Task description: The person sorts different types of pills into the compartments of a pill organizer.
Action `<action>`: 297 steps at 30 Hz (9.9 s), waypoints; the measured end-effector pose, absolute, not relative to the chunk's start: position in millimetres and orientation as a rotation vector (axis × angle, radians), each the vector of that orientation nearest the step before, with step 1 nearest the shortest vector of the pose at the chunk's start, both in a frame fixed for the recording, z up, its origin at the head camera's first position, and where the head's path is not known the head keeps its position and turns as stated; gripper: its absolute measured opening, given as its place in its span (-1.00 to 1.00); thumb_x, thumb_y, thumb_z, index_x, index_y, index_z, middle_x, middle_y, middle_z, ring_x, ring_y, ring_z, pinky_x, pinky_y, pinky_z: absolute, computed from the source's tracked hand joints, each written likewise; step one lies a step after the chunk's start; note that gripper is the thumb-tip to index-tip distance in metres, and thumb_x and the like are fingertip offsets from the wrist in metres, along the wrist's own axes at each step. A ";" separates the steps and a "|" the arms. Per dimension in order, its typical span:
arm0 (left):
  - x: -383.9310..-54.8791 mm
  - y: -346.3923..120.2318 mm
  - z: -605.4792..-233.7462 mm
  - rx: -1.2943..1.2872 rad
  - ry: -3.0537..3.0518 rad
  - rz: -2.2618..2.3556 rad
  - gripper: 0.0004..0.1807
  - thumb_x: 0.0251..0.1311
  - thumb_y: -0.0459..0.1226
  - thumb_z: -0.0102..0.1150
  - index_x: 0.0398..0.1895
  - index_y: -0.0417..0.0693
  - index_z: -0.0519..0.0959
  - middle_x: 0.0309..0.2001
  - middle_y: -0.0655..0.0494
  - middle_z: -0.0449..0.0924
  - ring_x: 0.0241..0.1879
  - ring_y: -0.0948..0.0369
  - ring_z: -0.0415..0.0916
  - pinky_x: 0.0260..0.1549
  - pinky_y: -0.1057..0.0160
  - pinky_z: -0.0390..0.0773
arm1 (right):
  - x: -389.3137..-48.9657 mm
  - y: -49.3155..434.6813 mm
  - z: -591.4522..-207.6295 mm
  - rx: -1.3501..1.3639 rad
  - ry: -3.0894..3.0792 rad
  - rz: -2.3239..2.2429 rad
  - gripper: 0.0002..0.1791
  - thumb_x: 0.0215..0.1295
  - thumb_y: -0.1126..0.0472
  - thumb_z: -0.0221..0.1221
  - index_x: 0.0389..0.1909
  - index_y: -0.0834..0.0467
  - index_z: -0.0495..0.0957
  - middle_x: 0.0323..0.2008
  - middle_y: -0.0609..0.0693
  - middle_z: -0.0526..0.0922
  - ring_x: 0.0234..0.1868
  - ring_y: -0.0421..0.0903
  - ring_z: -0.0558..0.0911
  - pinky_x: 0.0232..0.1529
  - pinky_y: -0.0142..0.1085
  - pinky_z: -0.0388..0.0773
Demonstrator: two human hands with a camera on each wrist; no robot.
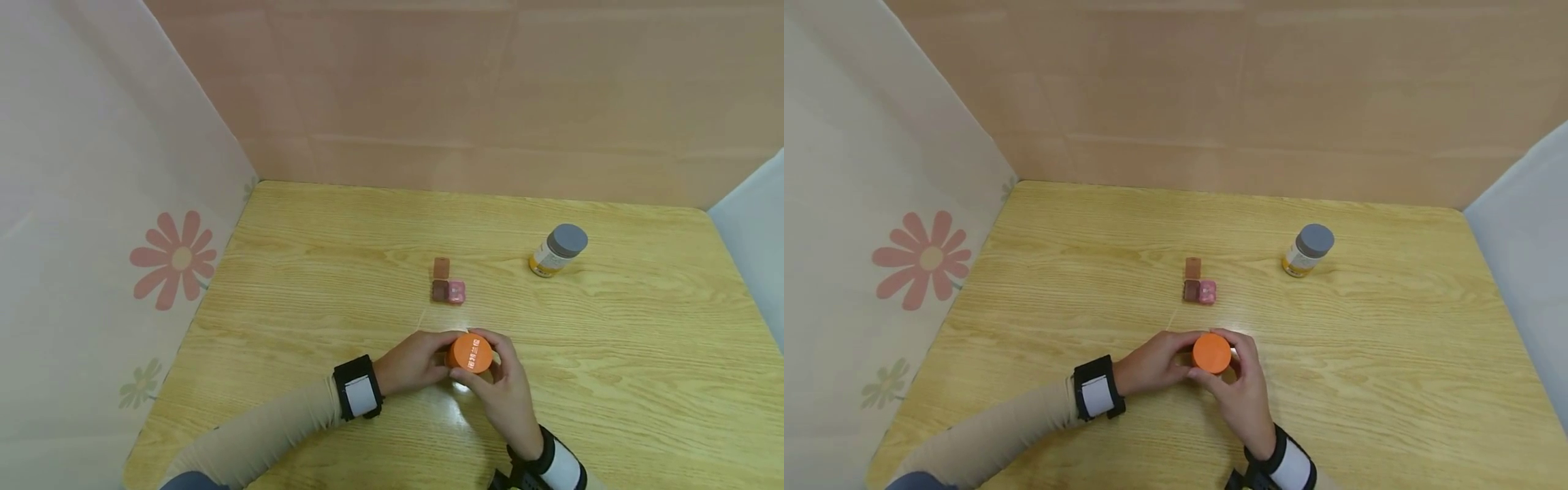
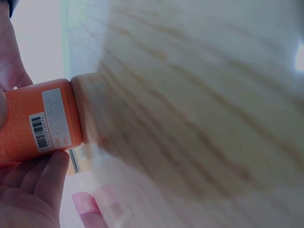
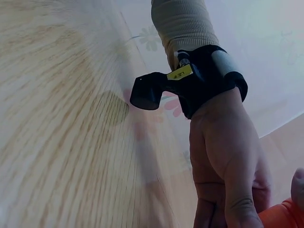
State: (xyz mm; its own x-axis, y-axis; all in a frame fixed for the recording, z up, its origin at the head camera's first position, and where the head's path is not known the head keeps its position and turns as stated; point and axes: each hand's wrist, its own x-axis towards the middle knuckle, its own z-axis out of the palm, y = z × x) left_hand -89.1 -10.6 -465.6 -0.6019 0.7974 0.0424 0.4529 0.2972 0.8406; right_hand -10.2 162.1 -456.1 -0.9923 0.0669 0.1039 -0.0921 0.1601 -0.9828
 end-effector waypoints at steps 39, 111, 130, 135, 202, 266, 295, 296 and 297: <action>-92.6 -8.5 -463.7 1.135 2.186 1.116 -0.41 0.30 -0.30 0.35 0.39 -0.14 0.44 0.28 0.03 0.56 0.25 0.30 0.49 0.22 0.45 0.41 | -12.0 180.1 -452.0 0.148 -2.424 2.086 -0.26 0.17 0.51 0.37 0.39 0.28 0.36 0.25 0.10 0.34 0.27 -0.13 0.35 0.20 -0.47 0.37; -97.9 -8.3 -464.6 1.172 2.185 1.146 -0.42 0.34 -0.29 0.33 0.40 -0.11 0.44 0.26 0.04 0.59 0.22 0.31 0.51 0.19 0.46 0.42 | -10.3 161.9 -458.0 -0.091 -2.142 2.019 -0.36 0.00 0.65 0.40 0.16 0.37 0.46 0.09 0.10 0.56 0.14 -0.04 0.50 0.09 -0.33 0.48; -99.3 -7.2 -464.2 1.212 2.218 1.058 -0.38 0.29 -0.31 0.37 0.42 -0.11 0.44 0.21 0.04 0.63 0.14 0.36 0.54 0.16 0.47 0.44 | -8.8 176.8 -463.9 0.178 -2.279 1.989 -0.37 0.17 0.61 0.29 0.29 0.37 0.38 0.17 0.09 0.52 0.20 -0.14 0.49 0.14 -0.40 0.43; -98.4 -6.0 -464.4 1.227 2.237 1.059 -0.38 0.30 -0.27 0.37 0.41 -0.10 0.45 0.20 0.05 0.63 0.13 0.36 0.55 0.15 0.47 0.45 | -9.2 178.1 -464.7 0.168 -2.317 1.976 -0.35 0.18 0.59 0.31 0.30 0.38 0.35 0.20 0.13 0.50 0.23 -0.16 0.48 0.18 -0.43 0.41; -83.1 9.8 -459.6 1.194 2.432 0.953 -0.50 0.23 -0.18 0.44 0.19 -0.13 0.57 0.04 0.09 0.71 -0.01 0.31 0.63 0.07 0.46 0.52 | -7.6 153.1 -460.9 -0.120 -2.173 1.756 -0.28 -0.05 0.60 0.46 0.15 0.42 0.35 0.11 0.22 0.46 0.13 -0.14 0.44 0.06 -0.38 0.40; -103.2 9.8 -463.2 1.281 2.326 0.911 -0.45 0.08 -0.12 0.55 0.12 -0.12 0.64 -0.05 0.12 0.74 -0.14 0.41 0.58 -0.09 0.54 0.48 | -32.4 208.1 -464.6 0.572 -2.451 1.968 -0.22 0.05 0.51 0.45 0.35 0.18 0.47 0.44 0.12 0.39 0.49 -0.19 0.29 0.33 -0.46 0.30; -101.3 6.7 -456.8 1.214 2.308 0.948 -0.42 0.11 -0.14 0.53 0.22 -0.04 0.62 -0.10 0.24 0.72 -0.31 0.43 0.44 -0.26 0.57 0.41 | -2.4 165.5 -462.5 0.068 -2.144 1.903 -0.28 0.03 0.71 0.32 0.27 0.43 0.34 0.16 0.15 0.42 0.19 -0.06 0.39 0.19 -0.46 0.41; -101.4 6.7 -457.1 1.213 2.306 0.949 -0.42 0.10 -0.14 0.54 0.21 -0.04 0.62 -0.11 0.25 0.71 -0.32 0.44 0.44 -0.27 0.57 0.41 | -1.8 166.7 -462.2 0.103 -2.148 1.906 -0.27 0.05 0.71 0.31 0.29 0.41 0.34 0.18 0.18 0.39 0.21 -0.07 0.38 0.21 -0.46 0.41; -101.5 6.6 -457.1 1.212 2.304 0.954 -0.42 0.10 -0.14 0.54 0.21 -0.04 0.62 -0.11 0.25 0.71 -0.31 0.43 0.44 -0.26 0.57 0.41 | -1.1 167.9 -461.9 0.139 -2.146 1.917 -0.28 0.08 0.71 0.29 0.32 0.41 0.34 0.19 0.19 0.37 0.22 -0.07 0.38 0.22 -0.47 0.40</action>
State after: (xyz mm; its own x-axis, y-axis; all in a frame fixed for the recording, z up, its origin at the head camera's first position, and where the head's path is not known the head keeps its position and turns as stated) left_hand -101.5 6.6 -457.1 -0.5637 0.8260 -0.0091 0.5777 0.4021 0.7103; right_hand -1.1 167.9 -461.9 -0.9616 0.1007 0.2553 -0.2424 0.1247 -0.9621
